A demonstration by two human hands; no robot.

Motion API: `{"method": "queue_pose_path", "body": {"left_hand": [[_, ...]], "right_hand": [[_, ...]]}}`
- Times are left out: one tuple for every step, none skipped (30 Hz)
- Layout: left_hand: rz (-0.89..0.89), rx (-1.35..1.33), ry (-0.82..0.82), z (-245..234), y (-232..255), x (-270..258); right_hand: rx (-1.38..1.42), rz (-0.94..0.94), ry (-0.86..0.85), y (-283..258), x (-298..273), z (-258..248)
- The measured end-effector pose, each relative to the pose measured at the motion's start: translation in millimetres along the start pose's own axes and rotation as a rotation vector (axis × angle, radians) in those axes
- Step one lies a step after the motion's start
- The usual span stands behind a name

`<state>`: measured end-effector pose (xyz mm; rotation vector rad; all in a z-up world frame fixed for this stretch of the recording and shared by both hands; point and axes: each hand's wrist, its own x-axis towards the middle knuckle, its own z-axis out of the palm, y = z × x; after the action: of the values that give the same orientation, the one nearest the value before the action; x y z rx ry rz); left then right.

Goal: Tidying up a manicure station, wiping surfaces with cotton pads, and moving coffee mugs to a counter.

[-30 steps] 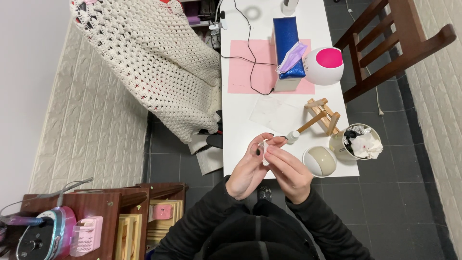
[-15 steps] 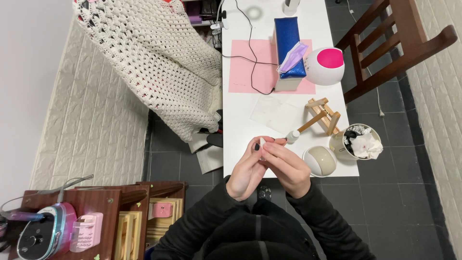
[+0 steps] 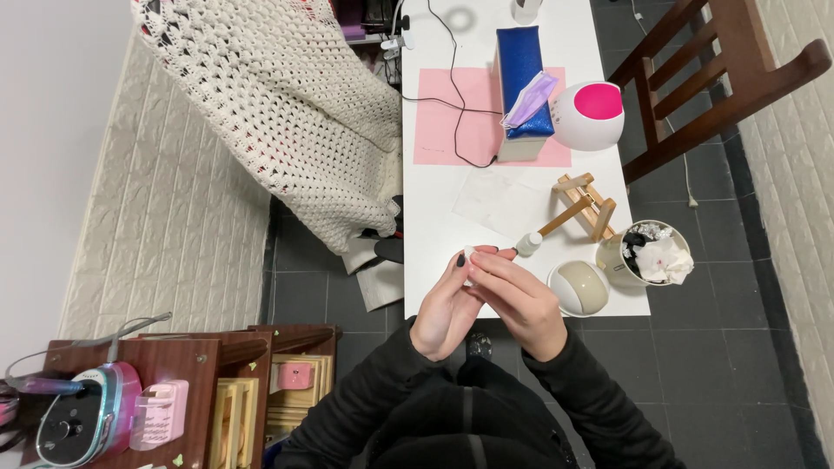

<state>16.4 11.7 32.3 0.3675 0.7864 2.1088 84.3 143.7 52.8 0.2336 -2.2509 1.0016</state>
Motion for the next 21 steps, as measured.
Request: {"method": "queue_pose_path", "body": {"left_hand": [[-0.003, 0.001, -0.003, 2, 1, 0], [0.000, 0.027, -0.008, 4, 2, 1], [0.005, 0.051, -0.010, 6, 2, 0], [0.004, 0.049, -0.010, 8, 2, -1], [0.005, 0.094, -0.025, 9, 3, -2], [0.007, 0.139, -0.039, 10, 4, -2], [0.005, 0.140, -0.039, 8, 3, 0], [0.048, 0.171, -0.060, 7, 1, 1], [0.093, 0.202, -0.076, 6, -1, 2], [0.094, 0.201, -0.072, 4, -5, 3], [0.150, 0.182, -0.073, 3, -10, 5], [0.206, 0.163, -0.074, 1, -14, 7], [0.210, 0.163, -0.075, 2, -16, 9], [0.206, 0.108, -0.059, 2, -18, 11], [0.197, 0.052, -0.041, 3, -20, 11], [0.197, 0.051, -0.041, 7, -17, 9], [0.168, 0.020, -0.013, 10, -14, 8], [0.140, -0.011, 0.016, 14, -12, 7], [0.143, -0.009, 0.014, 13, -11, 7], [0.126, -0.018, 0.034, 13, -11, 8], [0.107, -0.028, 0.056, 12, -11, 7]], "right_hand": [[-0.003, 0.002, 0.004, 1, -2, 1], [-0.008, -0.018, 0.027, 3, -4, 2], [-0.012, -0.038, 0.047, 4, -6, 3], [-0.013, -0.037, 0.046, 6, -16, 6], [-0.019, 0.007, 0.094, 10, -23, 9], [-0.024, 0.052, 0.142, 13, -30, 13], [-0.025, 0.053, 0.143, 17, -40, 18], [0.223, 0.226, 0.200, 20, -49, 23], [0.474, 0.399, 0.249, 23, -59, 28], [0.476, 0.401, 0.246, 27, -66, 33], [0.690, 0.544, 0.280, 30, -73, 38], [0.904, 0.688, 0.313, 34, -80, 42], [0.903, 0.684, 0.310, 30, -74, 42], [0.666, 0.490, 0.328, 26, -67, 43], [0.427, 0.301, 0.342, 19, -62, 43], [0.427, 0.302, 0.341, 20, -61, 43], [0.279, 0.211, 0.359, 22, -61, 43], [0.131, 0.120, 0.375, 24, -60, 43], [0.131, 0.117, 0.375, 24, -56, 39], [0.060, 0.075, 0.328, 23, -51, 36], [-0.011, 0.036, 0.280, 22, -47, 32]]}}
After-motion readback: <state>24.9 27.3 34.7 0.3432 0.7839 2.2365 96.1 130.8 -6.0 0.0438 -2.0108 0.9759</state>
